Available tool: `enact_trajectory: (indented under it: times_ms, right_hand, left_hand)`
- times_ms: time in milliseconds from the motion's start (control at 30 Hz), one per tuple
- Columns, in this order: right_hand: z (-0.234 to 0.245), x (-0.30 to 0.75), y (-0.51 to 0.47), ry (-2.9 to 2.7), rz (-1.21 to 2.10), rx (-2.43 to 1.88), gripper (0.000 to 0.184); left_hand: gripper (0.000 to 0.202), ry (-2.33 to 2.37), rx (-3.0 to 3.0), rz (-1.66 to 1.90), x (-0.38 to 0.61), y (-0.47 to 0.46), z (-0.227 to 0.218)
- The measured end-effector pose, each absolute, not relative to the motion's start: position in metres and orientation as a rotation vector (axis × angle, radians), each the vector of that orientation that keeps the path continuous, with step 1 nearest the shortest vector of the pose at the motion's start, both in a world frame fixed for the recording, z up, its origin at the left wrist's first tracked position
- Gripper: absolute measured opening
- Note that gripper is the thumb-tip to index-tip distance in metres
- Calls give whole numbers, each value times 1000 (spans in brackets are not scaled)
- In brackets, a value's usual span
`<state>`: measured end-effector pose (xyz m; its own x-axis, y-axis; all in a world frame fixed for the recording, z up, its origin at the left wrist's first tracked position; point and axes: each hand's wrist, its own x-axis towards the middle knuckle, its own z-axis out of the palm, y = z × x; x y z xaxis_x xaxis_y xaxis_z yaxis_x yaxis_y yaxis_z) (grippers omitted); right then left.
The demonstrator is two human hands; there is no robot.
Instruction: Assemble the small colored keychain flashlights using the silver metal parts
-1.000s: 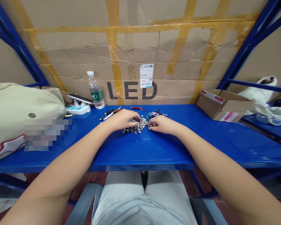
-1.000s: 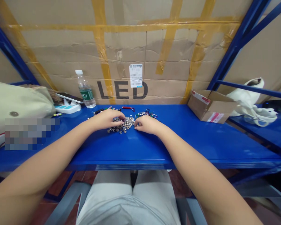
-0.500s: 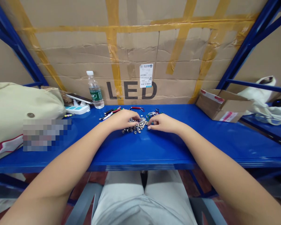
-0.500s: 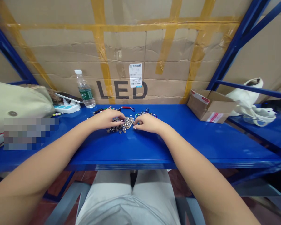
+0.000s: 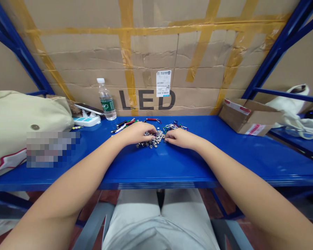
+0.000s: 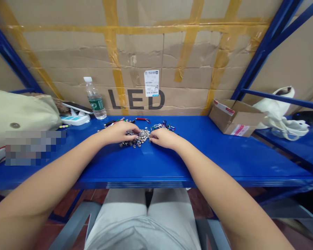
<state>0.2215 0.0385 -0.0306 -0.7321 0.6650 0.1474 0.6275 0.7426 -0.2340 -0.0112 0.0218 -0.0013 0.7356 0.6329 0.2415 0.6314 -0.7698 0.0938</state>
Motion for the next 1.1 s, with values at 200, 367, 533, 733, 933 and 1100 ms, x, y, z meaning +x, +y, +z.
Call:
enact_trajectory:
  times_ms: [200, 367, 533, 733, 933, 1100]
  right_hand:
    - [-27, 221, 33, -2629, 253, -1030, 21]
    - [-29, 221, 34, -2655, 319, -1018, 17]
    - [-30, 222, 38, -2657, 300, -1047, 21]
    - [-19, 229, 33, -2636, 375, -1102, 21]
    - [-20, 230, 35, -2678, 426, -1119, 17]
    - [-21, 226, 31, -2358, 480, -996, 22]
  left_hand:
    - [23, 1063, 2932, 422, -12, 22, -1]
    - [23, 1068, 2933, 415, -11, 20, 0]
    - [22, 1083, 2928, 398, -11, 21, 0]
    - [23, 1079, 2909, 379, -10, 22, -1]
    - [22, 1065, 2898, 368, -10, 21, 1]
    - [22, 1069, 2901, 370, -9, 19, 1]
